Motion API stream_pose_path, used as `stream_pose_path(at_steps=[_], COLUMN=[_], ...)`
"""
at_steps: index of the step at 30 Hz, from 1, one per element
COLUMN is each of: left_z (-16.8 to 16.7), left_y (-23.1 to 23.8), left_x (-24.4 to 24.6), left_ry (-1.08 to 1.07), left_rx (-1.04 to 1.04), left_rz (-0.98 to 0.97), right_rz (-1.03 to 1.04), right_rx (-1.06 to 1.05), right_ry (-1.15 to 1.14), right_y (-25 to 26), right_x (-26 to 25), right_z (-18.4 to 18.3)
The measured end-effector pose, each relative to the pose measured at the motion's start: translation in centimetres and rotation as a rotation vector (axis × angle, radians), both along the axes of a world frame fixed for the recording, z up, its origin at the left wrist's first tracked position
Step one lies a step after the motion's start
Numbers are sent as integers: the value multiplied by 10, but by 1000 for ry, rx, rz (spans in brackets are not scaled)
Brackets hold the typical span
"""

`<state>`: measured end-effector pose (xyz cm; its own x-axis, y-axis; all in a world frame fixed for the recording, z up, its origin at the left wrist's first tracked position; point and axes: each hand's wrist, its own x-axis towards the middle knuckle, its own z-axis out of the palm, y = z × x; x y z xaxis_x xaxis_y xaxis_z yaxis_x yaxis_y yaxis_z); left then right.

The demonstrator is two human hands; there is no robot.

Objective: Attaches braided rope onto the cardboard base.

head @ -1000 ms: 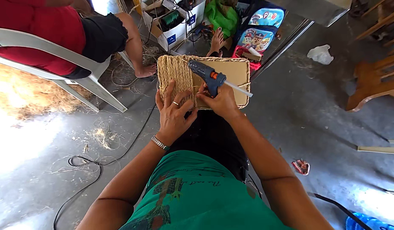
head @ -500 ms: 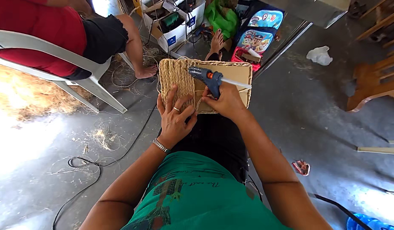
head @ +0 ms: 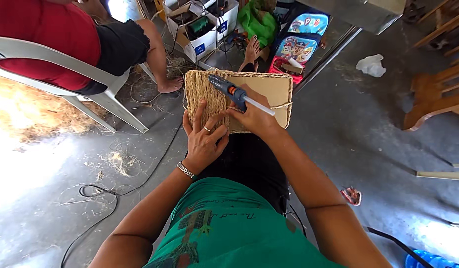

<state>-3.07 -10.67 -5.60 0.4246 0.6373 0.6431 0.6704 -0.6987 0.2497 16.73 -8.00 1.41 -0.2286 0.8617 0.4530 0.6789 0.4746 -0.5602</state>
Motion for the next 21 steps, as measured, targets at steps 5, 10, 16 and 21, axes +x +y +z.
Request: stream_pose_path(at_steps=[5,10,16,21], left_z=[-12,-11,-9,-8], left_y=[-2,-1,-1,0], left_x=[-3,-2,-2,-2], left_ry=[-39,-43,-11,-18], left_rx=[59,53,53,55], left_rz=[-31,-30,-30,-28], right_rz=[63,144,8,-53], right_rx=[12,-40,-39,-7], right_ry=[29,-50,-104,-52], right_y=[9,13,20,21], right_x=[5,13,13,9], right_z=[0,15,27,28])
